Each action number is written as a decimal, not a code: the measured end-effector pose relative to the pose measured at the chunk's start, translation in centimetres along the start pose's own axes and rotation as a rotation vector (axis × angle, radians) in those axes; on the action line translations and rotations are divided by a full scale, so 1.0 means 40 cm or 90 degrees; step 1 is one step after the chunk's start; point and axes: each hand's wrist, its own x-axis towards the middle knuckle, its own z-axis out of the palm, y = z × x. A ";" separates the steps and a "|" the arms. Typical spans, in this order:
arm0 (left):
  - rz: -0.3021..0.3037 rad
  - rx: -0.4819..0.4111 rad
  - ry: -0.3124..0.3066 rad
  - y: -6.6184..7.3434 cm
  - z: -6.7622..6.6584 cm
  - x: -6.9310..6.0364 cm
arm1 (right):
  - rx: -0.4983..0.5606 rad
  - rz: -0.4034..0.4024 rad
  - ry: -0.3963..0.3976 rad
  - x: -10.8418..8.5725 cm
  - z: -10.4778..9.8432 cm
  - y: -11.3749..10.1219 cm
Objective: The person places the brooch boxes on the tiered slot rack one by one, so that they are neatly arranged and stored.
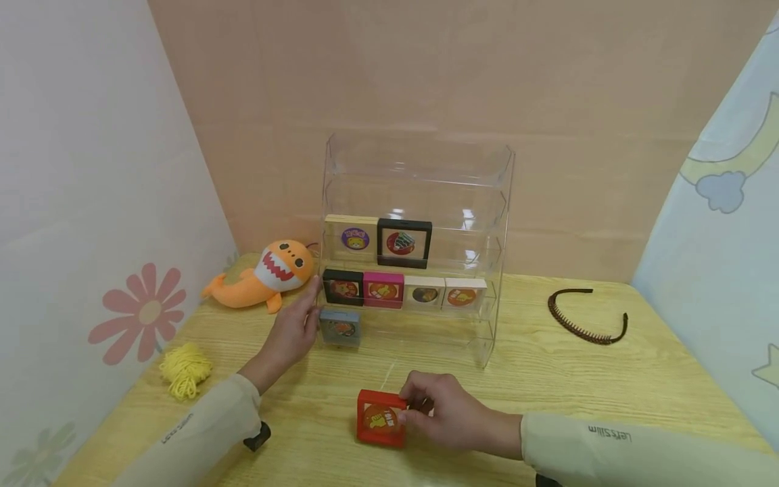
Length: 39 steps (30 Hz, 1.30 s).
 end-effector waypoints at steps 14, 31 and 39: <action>-0.008 -0.001 0.001 0.000 -0.003 -0.001 | -0.088 -0.005 0.059 0.001 -0.100 0.011; -0.014 -0.015 -0.013 0.002 -0.001 0.000 | -0.222 0.006 0.166 0.135 -0.176 0.010; -0.022 -0.018 -0.013 -0.003 0.000 0.000 | -0.259 0.050 0.158 0.175 -0.178 0.018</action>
